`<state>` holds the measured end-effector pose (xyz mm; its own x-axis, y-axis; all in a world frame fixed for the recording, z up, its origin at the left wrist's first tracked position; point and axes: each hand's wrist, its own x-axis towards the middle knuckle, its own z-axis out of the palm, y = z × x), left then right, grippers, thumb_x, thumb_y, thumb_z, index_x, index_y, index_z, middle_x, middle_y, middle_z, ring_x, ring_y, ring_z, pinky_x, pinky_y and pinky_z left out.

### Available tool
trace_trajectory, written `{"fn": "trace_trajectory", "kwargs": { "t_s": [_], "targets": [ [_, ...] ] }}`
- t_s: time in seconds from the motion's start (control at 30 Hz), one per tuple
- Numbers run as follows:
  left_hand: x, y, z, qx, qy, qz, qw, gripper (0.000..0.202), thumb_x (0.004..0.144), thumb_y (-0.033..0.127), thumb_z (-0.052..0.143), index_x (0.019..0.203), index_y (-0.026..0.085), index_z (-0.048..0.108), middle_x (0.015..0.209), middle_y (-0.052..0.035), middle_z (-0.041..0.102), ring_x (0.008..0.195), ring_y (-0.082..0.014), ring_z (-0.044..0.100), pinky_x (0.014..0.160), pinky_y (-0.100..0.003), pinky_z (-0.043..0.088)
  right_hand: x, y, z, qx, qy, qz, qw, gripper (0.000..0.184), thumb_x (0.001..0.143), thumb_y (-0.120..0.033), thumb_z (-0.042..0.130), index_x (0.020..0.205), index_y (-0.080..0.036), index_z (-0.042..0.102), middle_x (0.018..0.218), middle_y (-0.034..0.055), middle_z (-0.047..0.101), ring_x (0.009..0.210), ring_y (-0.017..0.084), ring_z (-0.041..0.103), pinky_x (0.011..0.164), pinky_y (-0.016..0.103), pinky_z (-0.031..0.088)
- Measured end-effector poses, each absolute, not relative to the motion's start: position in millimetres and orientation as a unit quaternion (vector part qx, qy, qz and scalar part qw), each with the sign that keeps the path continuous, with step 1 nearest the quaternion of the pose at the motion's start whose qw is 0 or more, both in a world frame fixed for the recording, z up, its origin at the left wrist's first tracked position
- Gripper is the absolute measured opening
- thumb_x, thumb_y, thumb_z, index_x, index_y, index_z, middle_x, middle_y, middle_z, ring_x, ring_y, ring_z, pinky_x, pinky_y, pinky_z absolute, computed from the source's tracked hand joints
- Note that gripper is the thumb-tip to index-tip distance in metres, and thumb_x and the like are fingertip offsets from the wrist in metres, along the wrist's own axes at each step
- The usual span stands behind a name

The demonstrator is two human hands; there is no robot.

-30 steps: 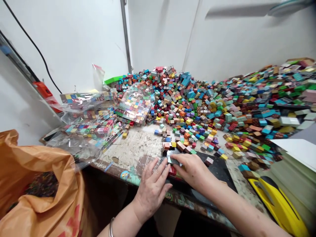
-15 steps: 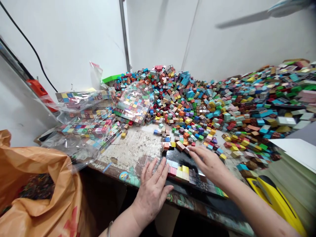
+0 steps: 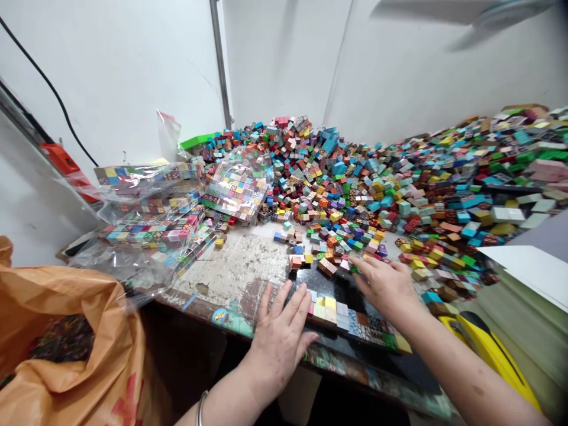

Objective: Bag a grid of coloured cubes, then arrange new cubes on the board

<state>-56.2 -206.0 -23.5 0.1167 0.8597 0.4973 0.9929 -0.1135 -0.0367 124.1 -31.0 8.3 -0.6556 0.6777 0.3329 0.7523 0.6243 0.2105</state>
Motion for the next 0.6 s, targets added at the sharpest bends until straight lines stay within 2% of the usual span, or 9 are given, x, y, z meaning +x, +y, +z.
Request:
{"fn": "trace_trajectory", "kwargs": {
  "t_s": [0.07,0.27,0.47,0.6],
  "targets": [
    [-55,-206,-24,-0.723,-0.638,-0.187,0.187,0.047,0.090,0.042,0.038,0.130,0.018,0.040,0.139,-0.0008,0.037,0.127,-0.0252,0.031,0.109,-0.047,0.009,127,-32,11,-0.403,-0.888,-0.187,0.120,0.032,0.083,-0.023,0.044,0.111,-0.025,0.060,0.087,0.0034,0.065,0.072,0.019,0.058,0.067,0.034,0.028],
    [-53,-207,-26,-0.721,-0.639,-0.200,0.177,0.047,0.089,0.038,0.041,0.131,0.018,0.038,0.138,-0.0020,0.038,0.126,-0.0246,0.033,0.109,-0.048,0.013,122,-39,15,-0.392,-0.898,-0.135,0.149,0.032,0.084,-0.025,0.042,0.110,-0.025,0.060,0.087,0.0051,0.062,0.073,0.019,0.056,0.065,0.032,0.030],
    [-54,-205,-30,-0.712,-0.647,-0.218,0.165,0.053,0.086,0.041,0.047,0.133,0.021,0.034,0.138,-0.0012,0.038,0.126,-0.0238,0.032,0.108,-0.048,0.016,125,-39,0,-0.376,-0.912,-0.135,0.097,0.030,0.082,-0.017,0.043,0.092,-0.030,0.069,0.073,0.0053,0.058,0.068,0.019,0.054,0.066,0.034,0.029],
    [-54,-205,-32,-0.713,-0.647,-0.223,0.154,0.053,0.087,0.040,0.047,0.134,0.022,0.033,0.139,-0.0001,0.036,0.127,-0.0236,0.031,0.109,-0.048,0.014,133,-38,4,-0.414,-0.897,-0.106,0.114,0.031,0.083,-0.021,0.043,0.103,-0.028,0.065,0.079,0.0063,0.061,0.071,0.022,0.057,0.070,0.037,0.035]
  ]
}}
